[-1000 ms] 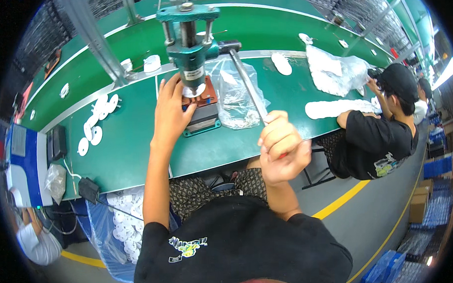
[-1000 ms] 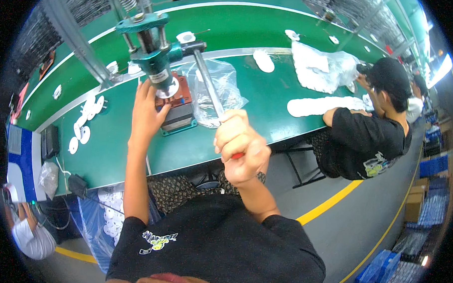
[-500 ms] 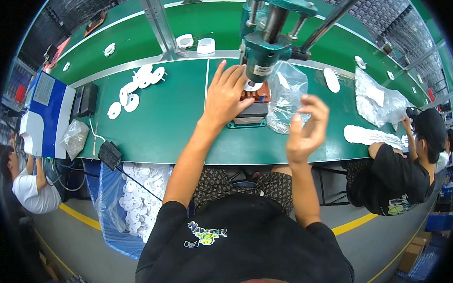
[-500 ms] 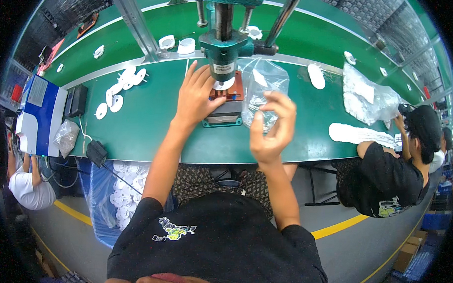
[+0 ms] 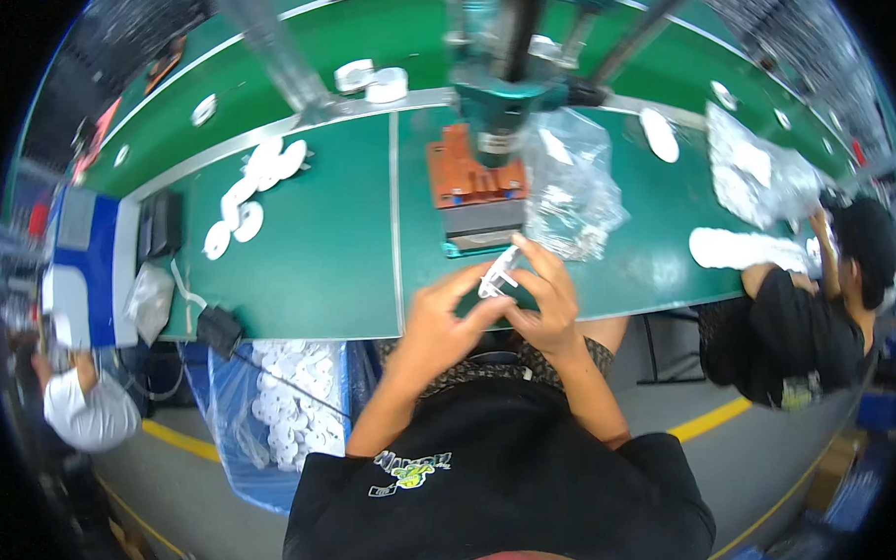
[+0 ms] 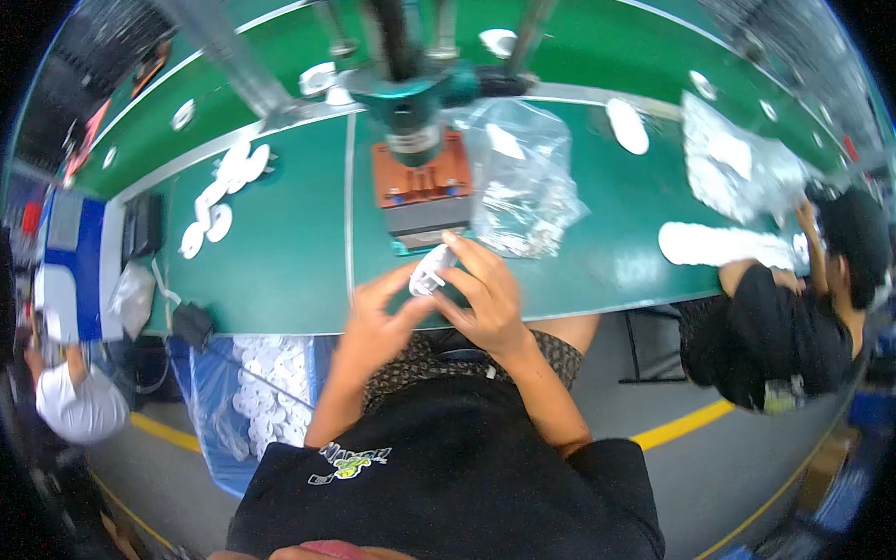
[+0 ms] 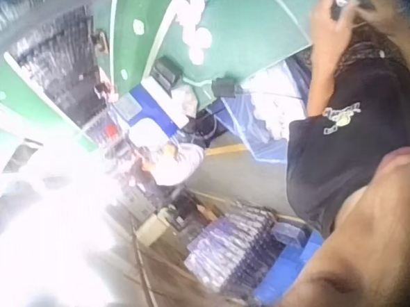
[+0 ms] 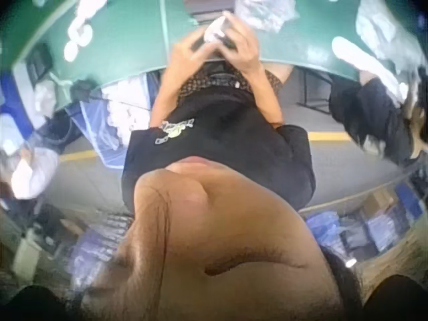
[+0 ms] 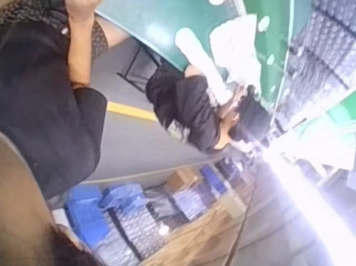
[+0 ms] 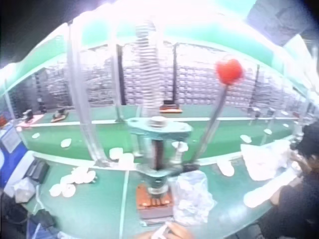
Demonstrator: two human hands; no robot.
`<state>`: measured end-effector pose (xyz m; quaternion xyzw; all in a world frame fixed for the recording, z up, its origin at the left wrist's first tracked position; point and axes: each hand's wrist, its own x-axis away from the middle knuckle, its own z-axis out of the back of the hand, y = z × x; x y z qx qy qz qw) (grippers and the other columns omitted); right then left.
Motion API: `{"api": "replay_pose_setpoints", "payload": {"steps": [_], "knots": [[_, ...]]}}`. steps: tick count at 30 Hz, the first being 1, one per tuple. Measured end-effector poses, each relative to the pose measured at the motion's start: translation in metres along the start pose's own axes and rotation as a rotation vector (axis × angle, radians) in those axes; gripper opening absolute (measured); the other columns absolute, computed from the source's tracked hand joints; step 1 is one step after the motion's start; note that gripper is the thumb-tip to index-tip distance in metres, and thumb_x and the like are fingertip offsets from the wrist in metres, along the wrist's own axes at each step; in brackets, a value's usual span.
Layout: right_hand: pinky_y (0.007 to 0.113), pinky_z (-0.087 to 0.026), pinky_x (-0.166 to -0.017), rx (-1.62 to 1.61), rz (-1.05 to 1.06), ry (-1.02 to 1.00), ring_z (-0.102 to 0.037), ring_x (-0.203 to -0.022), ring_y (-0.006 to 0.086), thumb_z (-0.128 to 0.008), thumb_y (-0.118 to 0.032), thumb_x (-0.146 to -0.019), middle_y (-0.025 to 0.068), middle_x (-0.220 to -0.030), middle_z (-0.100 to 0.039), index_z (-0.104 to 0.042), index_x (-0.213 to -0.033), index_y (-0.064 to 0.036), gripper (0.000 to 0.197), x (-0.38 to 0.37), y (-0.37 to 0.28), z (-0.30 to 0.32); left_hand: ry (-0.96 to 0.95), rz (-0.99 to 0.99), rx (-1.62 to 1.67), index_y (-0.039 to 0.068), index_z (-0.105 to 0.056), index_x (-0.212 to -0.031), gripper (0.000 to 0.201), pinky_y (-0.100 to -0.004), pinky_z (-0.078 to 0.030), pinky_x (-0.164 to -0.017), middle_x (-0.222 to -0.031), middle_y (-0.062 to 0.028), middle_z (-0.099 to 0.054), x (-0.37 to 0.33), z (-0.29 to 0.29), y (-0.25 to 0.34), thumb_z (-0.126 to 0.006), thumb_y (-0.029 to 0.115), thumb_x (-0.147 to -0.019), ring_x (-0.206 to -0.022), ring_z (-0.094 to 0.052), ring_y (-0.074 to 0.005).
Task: The person assembles white plastic components using a manual press.
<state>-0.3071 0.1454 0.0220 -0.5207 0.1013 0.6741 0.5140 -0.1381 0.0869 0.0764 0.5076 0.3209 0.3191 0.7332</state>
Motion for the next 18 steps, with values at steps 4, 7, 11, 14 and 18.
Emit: {"api": "replay_pose_setpoints", "payload": {"steps": [4, 7, 11, 14, 18], "knots": [[0.041, -0.049, -0.099, 0.036, -0.269, 0.191, -0.06, -0.121, 0.0356, -0.087, -0.007, -0.069, 0.0206, -0.135, -0.06, -0.063, -0.116, -0.0018, 0.053, -0.016, 0.038, 0.034, 0.558, -0.242, -0.416, 0.0, -0.071, -0.109, 0.022, -0.0376, -0.05, -0.094, -0.112, -0.0139, -0.072, -0.025, 0.086, -0.025, -0.064, 0.015, -0.095, -0.106, -0.067, -0.0282], [0.039, -0.05, -0.091, 0.136, -0.629, 0.369, -0.062, -0.112, 0.0293, -0.087, -0.013, -0.07, 0.0158, -0.127, -0.065, -0.067, -0.114, -0.0015, 0.05, -0.046, 0.101, 0.073, 0.829, -0.232, -1.023, -0.004, -0.06, -0.127, 0.04, -0.0435, -0.045, -0.102, -0.126, -0.0211, -0.063, -0.052, 0.222, -0.101, -0.059, 0.026, -0.1, -0.117, -0.06, -0.0352], [0.042, -0.049, -0.097, 0.543, -0.633, 0.369, -0.062, -0.115, 0.0343, -0.081, -0.024, -0.079, 0.018, -0.124, -0.066, -0.069, -0.116, -0.0031, 0.044, -0.045, 0.214, 0.105, 0.756, 0.001, -1.254, -0.005, -0.057, -0.131, 0.047, -0.0446, -0.043, -0.105, -0.132, -0.0243, -0.059, -0.076, 0.318, -0.205, -0.06, 0.03, -0.099, -0.124, -0.055, -0.0399], [0.044, -0.046, -0.1, 0.526, -0.759, 0.324, -0.059, -0.116, 0.0371, -0.081, -0.023, -0.077, 0.017, -0.122, -0.067, -0.07, -0.113, -0.0033, 0.043, -0.03, 0.251, 0.112, 0.699, 0.128, -1.044, -0.005, -0.057, -0.132, 0.048, -0.0443, -0.044, -0.104, -0.133, -0.025, -0.059, -0.079, 0.302, -0.218, -0.059, 0.029, -0.1, -0.123, -0.056, -0.0409], [0.045, -0.045, -0.099, 0.571, -0.773, 0.267, -0.059, -0.115, 0.0364, -0.083, -0.022, -0.075, 0.0163, -0.119, -0.067, -0.071, -0.11, -0.0048, 0.041, -0.026, 0.253, 0.096, 0.881, -0.033, -1.041, -0.003, -0.059, -0.131, 0.043, -0.0435, -0.047, -0.1, -0.131, -0.0254, -0.061, -0.062, 0.309, -0.219, -0.056, 0.027, -0.101, -0.118, -0.06, -0.0408]]}}
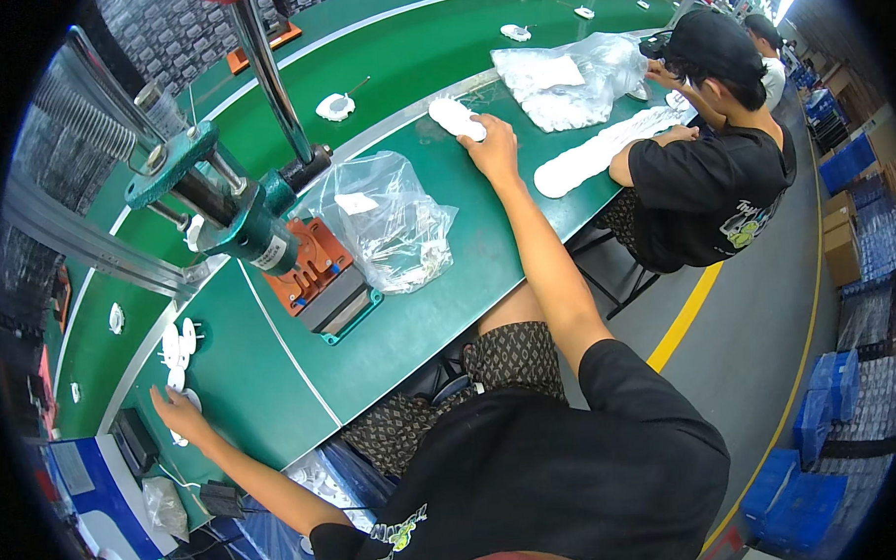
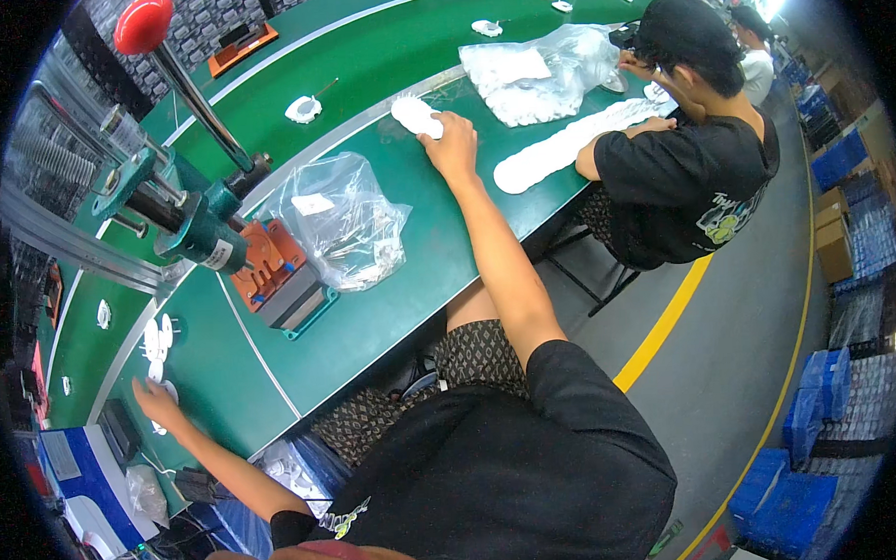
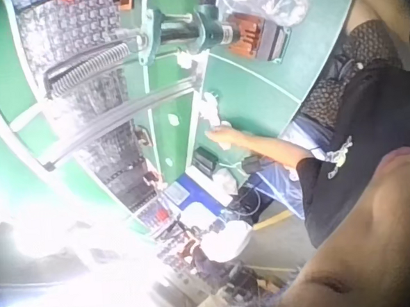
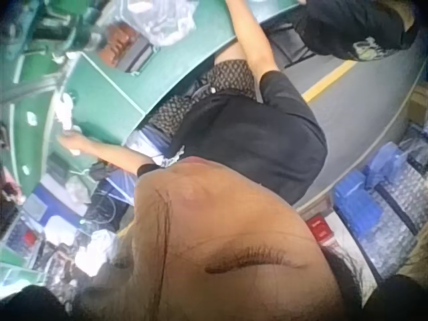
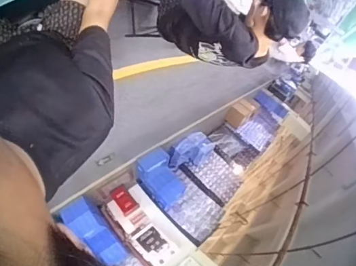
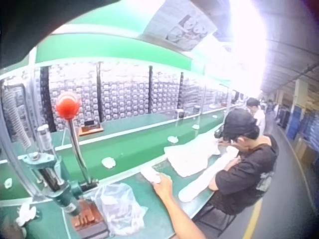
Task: The person assembles white plastic components using a manual press.
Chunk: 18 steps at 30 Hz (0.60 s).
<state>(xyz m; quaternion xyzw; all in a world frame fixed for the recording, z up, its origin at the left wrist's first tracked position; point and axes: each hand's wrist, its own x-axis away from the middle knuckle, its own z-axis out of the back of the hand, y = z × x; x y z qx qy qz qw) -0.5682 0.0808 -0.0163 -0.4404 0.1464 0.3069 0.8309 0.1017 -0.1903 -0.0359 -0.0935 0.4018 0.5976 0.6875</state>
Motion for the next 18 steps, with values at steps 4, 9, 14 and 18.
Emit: {"api": "replay_pose_setpoints", "payload": {"steps": [4, 9, 14, 18], "knots": [[0.047, -0.044, -0.1, 0.038, 0.058, 0.013, -0.057, -0.119, 0.0348, -0.083, -0.026, -0.075, 0.017, -0.124, -0.066, -0.071, -0.113, -0.0067, 0.044, -0.001, 0.007, -0.008, -0.191, 0.105, -0.081, -0.002, -0.065, -0.124, 0.037, -0.0436, -0.049, -0.097, -0.126, -0.0226, -0.065, -0.005, 0.006, 0.0, -0.055, 0.026, -0.101, -0.115, -0.062, -0.0385], [0.048, -0.04, -0.104, 0.147, 0.094, -0.005, -0.053, -0.125, 0.0362, -0.081, -0.03, -0.078, 0.0196, -0.13, -0.062, -0.067, -0.123, -0.0069, 0.053, 0.002, 0.002, -0.011, 0.199, 0.013, 0.047, 0.0, -0.071, -0.113, 0.034, -0.0411, -0.052, -0.089, -0.113, -0.015, -0.072, -0.006, 0.033, 0.048, -0.051, 0.026, -0.104, -0.104, -0.068, -0.033], [0.044, -0.05, -0.081, -0.317, 0.257, 0.301, -0.063, -0.095, 0.0323, -0.075, -0.012, -0.084, 0.0162, -0.101, -0.067, -0.065, -0.1, -0.001, 0.022, 0.054, -0.085, 0.057, 0.301, -0.212, 0.217, 0.0, -0.071, -0.114, 0.027, -0.0376, -0.054, -0.082, -0.11, -0.0133, -0.073, 0.041, 0.072, 0.136, -0.053, 0.017, -0.104, -0.092, -0.069, -0.0267], [0.042, -0.049, -0.068, -0.533, 0.309, -0.338, -0.06, -0.073, 0.032, -0.069, -0.008, -0.087, 0.0153, -0.073, -0.06, -0.063, -0.075, -0.0005, 0.015, 0.143, -0.124, 0.075, -0.106, -0.068, 0.51, -0.001, -0.07, -0.115, 0.026, -0.0286, -0.055, -0.07, -0.103, -0.011, -0.073, 0.135, 0.086, 0.211, -0.053, 0.013, -0.104, -0.08, -0.068, -0.015]]}}
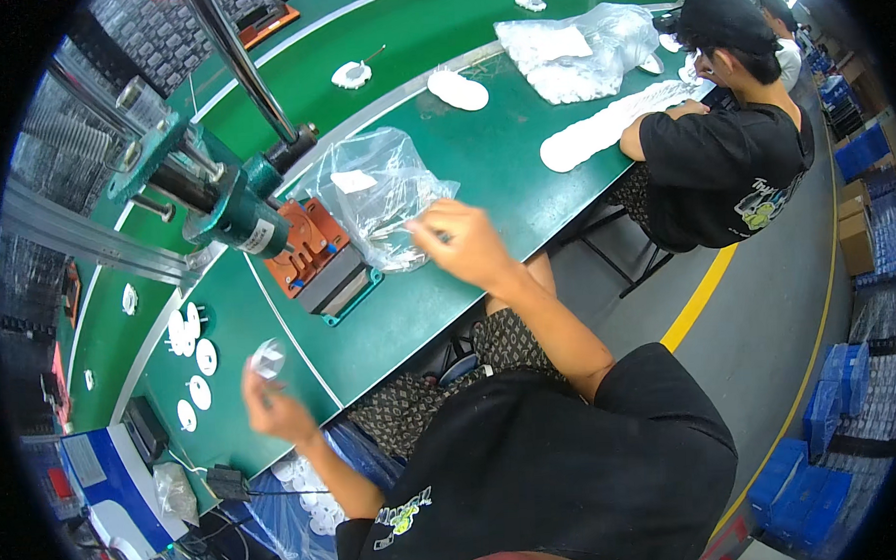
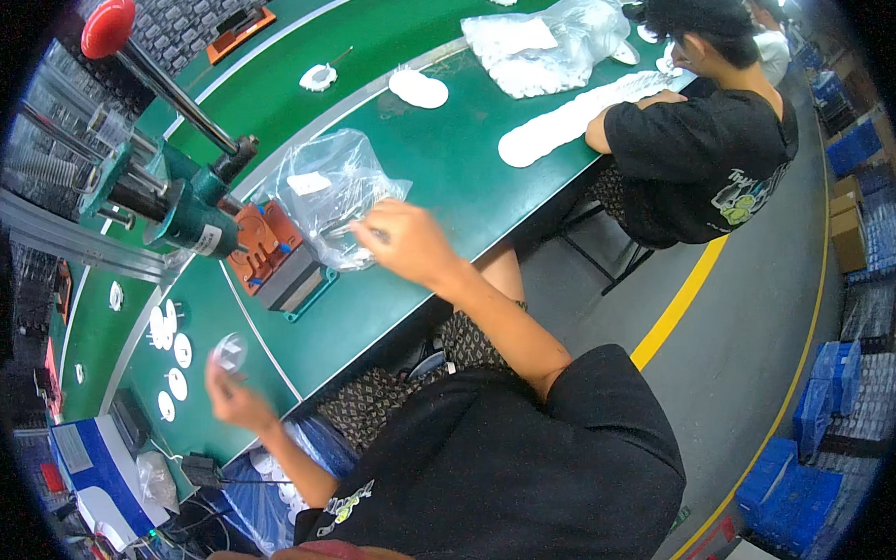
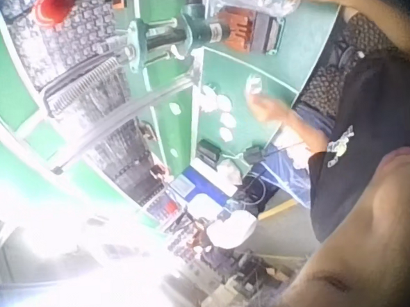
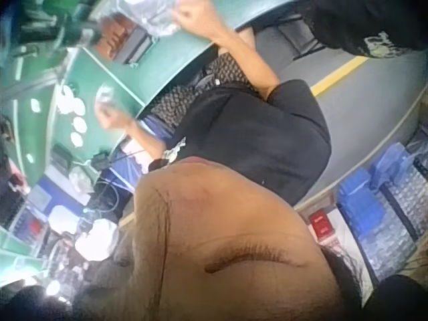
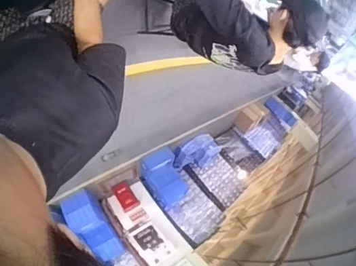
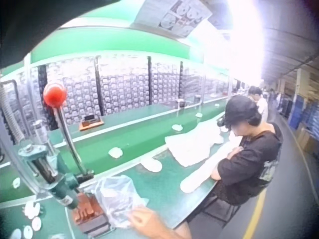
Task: The person assembles white plastic components using a manual press.
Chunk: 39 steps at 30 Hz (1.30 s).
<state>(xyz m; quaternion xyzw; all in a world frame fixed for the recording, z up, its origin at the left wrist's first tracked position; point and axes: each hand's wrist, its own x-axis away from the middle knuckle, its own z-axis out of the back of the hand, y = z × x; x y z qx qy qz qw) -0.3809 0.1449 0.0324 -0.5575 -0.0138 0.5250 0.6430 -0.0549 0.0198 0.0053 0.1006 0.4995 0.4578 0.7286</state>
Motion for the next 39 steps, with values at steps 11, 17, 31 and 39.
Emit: {"api": "replay_pose_setpoints", "payload": {"steps": [11, 17, 31, 39], "knots": [[0.046, -0.049, -0.085, 0.536, 0.049, -0.195, -0.059, -0.096, 0.0356, -0.065, -0.006, -0.085, 0.018, -0.097, -0.061, -0.061, -0.1, 0.0009, 0.018, -0.009, 0.032, -0.057, -0.629, -0.184, 0.27, 0.002, -0.07, -0.108, 0.024, -0.0416, -0.043, -0.106, -0.121, -0.0142, -0.068, 0.03, -0.029, 0.077, -0.069, 0.001, -0.085, -0.121, -0.06, -0.0322], [0.046, -0.051, -0.083, 0.543, 0.091, -0.261, -0.061, -0.094, 0.0371, -0.059, 0.0, -0.081, 0.0199, -0.095, -0.061, -0.059, -0.097, 0.003, 0.017, -0.017, 0.026, -0.049, -0.627, -0.198, 0.278, 0.004, -0.07, -0.107, 0.024, -0.0416, -0.042, -0.105, -0.119, -0.0132, -0.068, 0.028, -0.033, 0.076, -0.071, 0.004, -0.083, -0.12, -0.06, -0.032], [0.041, -0.052, -0.084, 0.313, 0.129, -0.228, -0.064, -0.093, 0.0317, -0.062, 0.001, -0.088, 0.0156, -0.096, -0.063, -0.062, -0.103, 0.0024, 0.016, 0.005, -0.009, -0.014, -0.56, -0.216, 0.243, 0.005, -0.069, -0.104, 0.026, -0.0423, -0.045, -0.1, -0.119, -0.0123, -0.067, 0.032, -0.032, 0.072, -0.076, 0.006, -0.078, -0.118, -0.06, -0.0327], [0.023, -0.049, -0.069, -0.541, -0.624, -0.375, -0.062, -0.081, 0.0072, -0.07, -0.009, -0.094, 0.0041, -0.098, -0.07, -0.067, -0.111, 0.0003, 0.019, 0.052, -0.045, -0.035, -0.56, -0.213, 0.258, 0.003, -0.069, -0.105, 0.031, -0.0422, -0.047, -0.099, -0.116, -0.0138, -0.068, 0.029, -0.036, 0.076, -0.079, 0.006, -0.076, -0.115, -0.062, -0.033]]}}
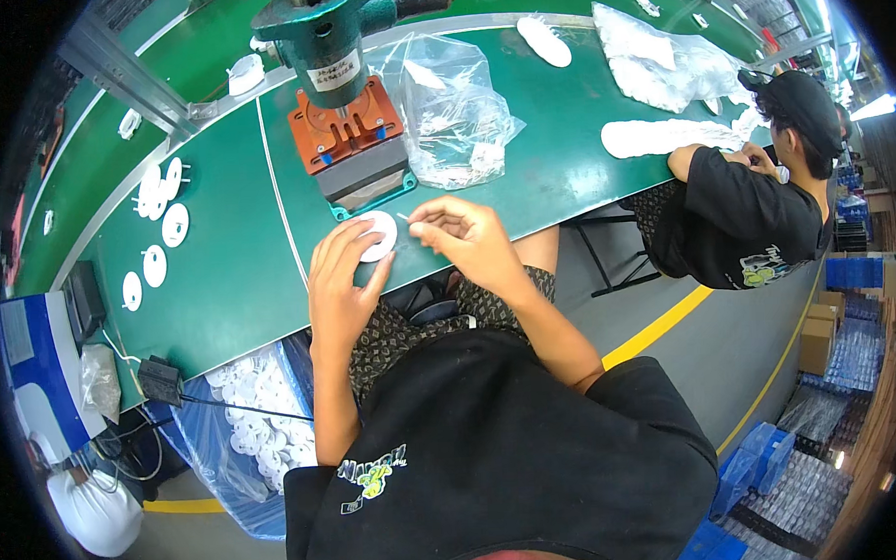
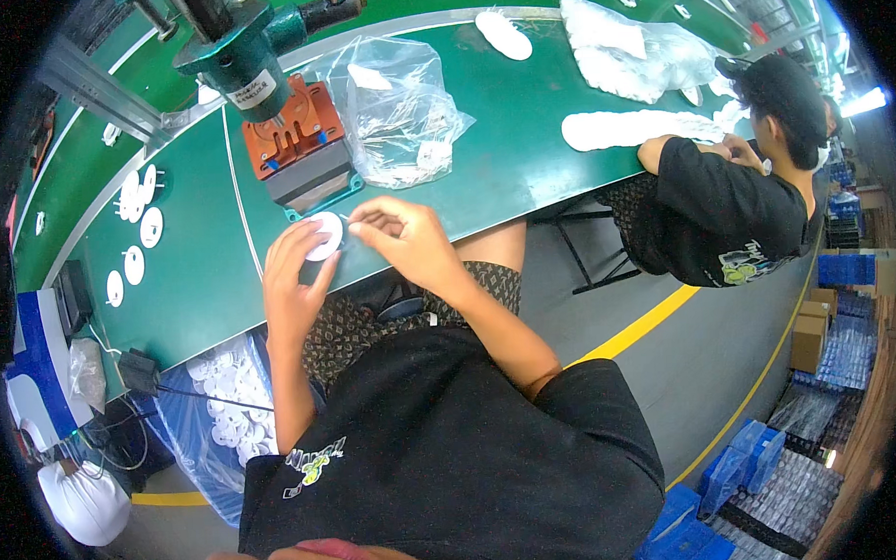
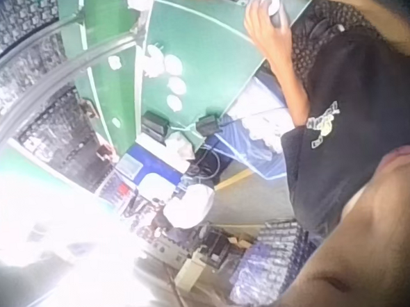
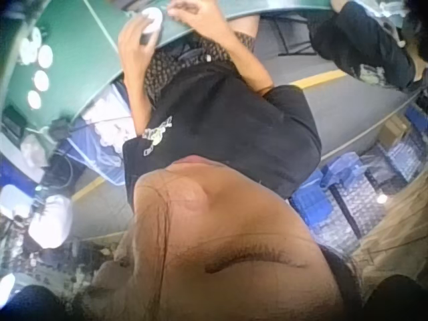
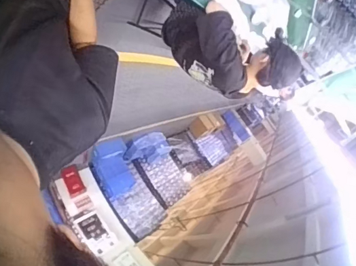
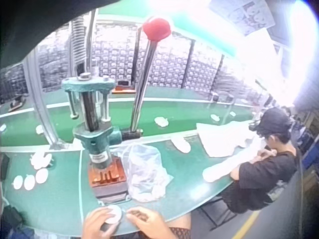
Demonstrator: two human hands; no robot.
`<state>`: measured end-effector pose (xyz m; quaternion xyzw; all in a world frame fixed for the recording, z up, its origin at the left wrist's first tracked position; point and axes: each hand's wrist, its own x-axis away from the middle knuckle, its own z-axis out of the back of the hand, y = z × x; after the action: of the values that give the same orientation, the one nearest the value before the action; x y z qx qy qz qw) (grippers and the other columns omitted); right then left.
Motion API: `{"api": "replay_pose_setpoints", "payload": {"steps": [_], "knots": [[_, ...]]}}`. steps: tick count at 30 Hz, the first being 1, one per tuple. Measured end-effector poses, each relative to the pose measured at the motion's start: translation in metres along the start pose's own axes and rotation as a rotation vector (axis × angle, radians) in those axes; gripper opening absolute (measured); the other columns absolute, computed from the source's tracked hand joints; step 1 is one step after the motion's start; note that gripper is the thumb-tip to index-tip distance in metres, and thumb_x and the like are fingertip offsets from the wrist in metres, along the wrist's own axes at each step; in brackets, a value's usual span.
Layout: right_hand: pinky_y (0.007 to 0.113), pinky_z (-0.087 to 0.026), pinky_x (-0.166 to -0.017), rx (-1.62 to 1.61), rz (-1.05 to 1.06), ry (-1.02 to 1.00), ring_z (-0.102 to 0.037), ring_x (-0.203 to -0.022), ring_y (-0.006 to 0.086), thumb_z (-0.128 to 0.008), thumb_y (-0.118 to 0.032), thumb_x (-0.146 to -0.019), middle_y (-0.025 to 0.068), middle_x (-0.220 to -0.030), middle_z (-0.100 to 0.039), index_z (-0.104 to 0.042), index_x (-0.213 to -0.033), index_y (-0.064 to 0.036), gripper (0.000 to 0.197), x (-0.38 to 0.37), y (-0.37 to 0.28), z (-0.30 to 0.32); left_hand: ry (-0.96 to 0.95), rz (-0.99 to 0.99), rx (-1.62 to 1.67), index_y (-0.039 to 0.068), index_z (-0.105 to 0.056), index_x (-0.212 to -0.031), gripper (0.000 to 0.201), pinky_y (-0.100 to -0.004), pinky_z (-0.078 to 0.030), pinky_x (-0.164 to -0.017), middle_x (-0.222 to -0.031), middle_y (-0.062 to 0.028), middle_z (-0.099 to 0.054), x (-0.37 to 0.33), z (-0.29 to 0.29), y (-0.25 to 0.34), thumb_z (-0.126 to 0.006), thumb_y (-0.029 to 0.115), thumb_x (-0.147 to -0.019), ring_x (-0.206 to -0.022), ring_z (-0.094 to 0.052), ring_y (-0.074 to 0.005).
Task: The person assembles white plastic components using a manual press.
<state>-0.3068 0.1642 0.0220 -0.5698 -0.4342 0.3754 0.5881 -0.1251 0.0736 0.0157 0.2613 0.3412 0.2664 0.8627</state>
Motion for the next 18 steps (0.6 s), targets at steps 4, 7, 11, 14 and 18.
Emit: {"api": "replay_pose_setpoints", "payload": {"steps": [4, 7, 11, 14, 18], "knots": [[0.025, -0.052, -0.072, -0.175, -0.002, -0.104, -0.064, -0.084, 0.0085, -0.07, -0.009, -0.093, 0.0056, -0.099, -0.072, -0.071, -0.104, 0.0035, 0.016, -0.004, 0.002, -0.01, 0.015, 0.009, 0.001, 0.003, -0.069, -0.105, 0.032, -0.0418, -0.047, -0.099, -0.116, -0.0139, -0.068, 0.002, 0.001, 0.001, -0.079, 0.006, -0.075, -0.115, -0.062, -0.0328], [0.027, -0.053, -0.073, 0.237, 0.468, 0.031, -0.067, -0.083, 0.0122, -0.069, -0.008, -0.094, 0.0084, -0.097, -0.074, -0.071, -0.1, 0.0045, 0.014, -0.016, 0.009, -0.014, 0.032, 0.003, 0.01, 0.005, -0.069, -0.101, 0.026, -0.0419, -0.047, -0.097, -0.115, -0.0115, -0.068, 0.001, 0.0, 0.002, -0.078, 0.008, -0.077, -0.114, -0.062, -0.0314], [0.029, -0.054, -0.07, 0.124, 0.202, -0.009, -0.069, -0.079, 0.0176, -0.07, -0.01, -0.091, 0.0122, -0.095, -0.073, -0.072, -0.102, 0.002, 0.016, -0.013, 0.008, -0.018, 0.029, 0.0, 0.013, 0.005, -0.069, -0.101, 0.026, -0.0421, -0.047, -0.097, -0.115, -0.0114, -0.068, 0.001, -0.001, 0.001, -0.078, 0.008, -0.077, -0.113, -0.062, -0.0314], [0.031, -0.053, -0.068, 0.279, 0.281, 0.0, -0.069, -0.077, 0.021, -0.07, -0.011, -0.091, 0.0123, -0.092, -0.072, -0.072, -0.1, 0.001, 0.016, -0.014, 0.009, -0.021, 0.026, 0.003, 0.009, 0.004, -0.069, -0.102, 0.027, -0.0421, -0.047, -0.097, -0.115, -0.0114, -0.068, 0.001, 0.0, 0.001, -0.078, 0.008, -0.077, -0.113, -0.062, -0.0314], [0.032, -0.053, -0.066, 0.342, 0.389, 0.031, -0.068, -0.074, 0.0233, -0.07, -0.013, -0.091, 0.0139, -0.092, -0.072, -0.072, -0.099, 0.0007, 0.016, -0.014, 0.008, -0.022, 0.019, 0.003, -0.002, 0.003, -0.067, -0.104, 0.03, -0.0421, -0.047, -0.097, -0.116, -0.0117, -0.068, 0.001, 0.0, 0.0, -0.078, 0.008, -0.077, -0.113, -0.062, -0.0317]]}}
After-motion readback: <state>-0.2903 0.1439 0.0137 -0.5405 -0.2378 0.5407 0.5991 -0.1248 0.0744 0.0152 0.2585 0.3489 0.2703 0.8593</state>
